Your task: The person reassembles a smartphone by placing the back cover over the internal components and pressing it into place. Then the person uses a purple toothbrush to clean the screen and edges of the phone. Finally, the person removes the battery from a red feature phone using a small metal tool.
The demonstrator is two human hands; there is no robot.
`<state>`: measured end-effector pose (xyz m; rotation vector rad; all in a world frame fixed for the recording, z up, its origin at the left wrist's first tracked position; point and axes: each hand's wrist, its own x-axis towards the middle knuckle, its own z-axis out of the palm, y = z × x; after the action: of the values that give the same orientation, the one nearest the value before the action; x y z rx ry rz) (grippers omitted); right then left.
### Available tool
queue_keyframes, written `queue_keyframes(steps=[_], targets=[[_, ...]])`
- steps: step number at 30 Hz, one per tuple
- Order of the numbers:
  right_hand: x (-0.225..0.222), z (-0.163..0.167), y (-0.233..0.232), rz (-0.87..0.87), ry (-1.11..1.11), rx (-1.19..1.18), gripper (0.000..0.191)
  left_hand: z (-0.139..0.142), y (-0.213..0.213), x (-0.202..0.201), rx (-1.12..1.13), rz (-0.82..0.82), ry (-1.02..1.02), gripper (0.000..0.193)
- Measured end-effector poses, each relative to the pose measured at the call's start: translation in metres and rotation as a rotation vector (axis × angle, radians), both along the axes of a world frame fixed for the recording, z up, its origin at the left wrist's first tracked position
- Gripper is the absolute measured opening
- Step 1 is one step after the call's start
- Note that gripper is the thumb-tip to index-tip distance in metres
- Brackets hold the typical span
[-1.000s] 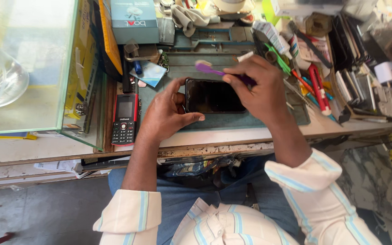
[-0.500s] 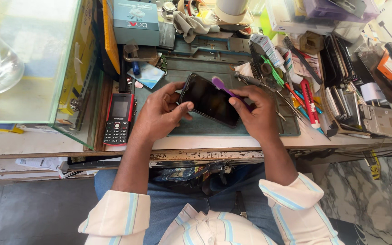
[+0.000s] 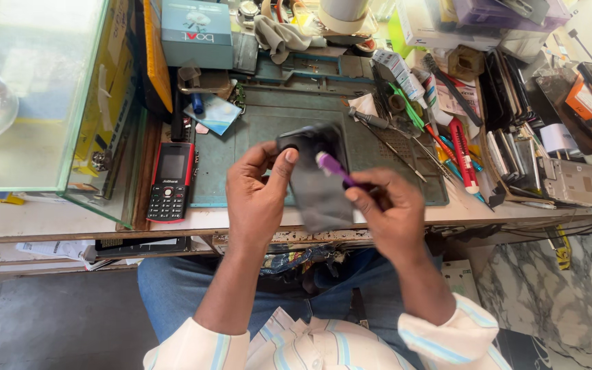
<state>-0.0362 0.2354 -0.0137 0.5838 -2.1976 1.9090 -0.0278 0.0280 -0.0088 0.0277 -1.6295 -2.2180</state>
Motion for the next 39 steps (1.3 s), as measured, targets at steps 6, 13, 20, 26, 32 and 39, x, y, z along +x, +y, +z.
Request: queue_keyframes(steps=[6, 13, 20, 26, 32, 39], targets=[[0.019, -0.015, 0.004, 0.152, 0.101, 0.094, 0.02, 0.023, 0.001, 0.002, -0.458, 0.028, -0.134, 0.027], [-0.006, 0.0, 0.044, 0.025, 0.086, 0.031, 0.019, 0.046, -0.022, -0.033, -1.204, -0.3, 0.074, 0.022], [0.002, 0.009, 0.058, 0.001, 0.287, 0.472, 0.021, 0.042, -0.011, -0.054, -1.305, -0.408, 0.12, 0.027], [0.024, 0.006, 0.053, -0.067, 0.308, 0.581, 0.024, 0.036, -0.004, -0.054, -1.332, -0.512, 0.018, 0.038], [0.051, -0.007, 0.054, -0.069, 0.246, 0.578, 0.022, 0.029, -0.001, -0.041, -1.45, -0.442, 0.199, 0.041], [0.065, -0.024, 0.057, -0.058, 0.23, 0.507, 0.023, 0.023, 0.001, -0.028, -1.535, -0.397, 0.353, 0.041]])
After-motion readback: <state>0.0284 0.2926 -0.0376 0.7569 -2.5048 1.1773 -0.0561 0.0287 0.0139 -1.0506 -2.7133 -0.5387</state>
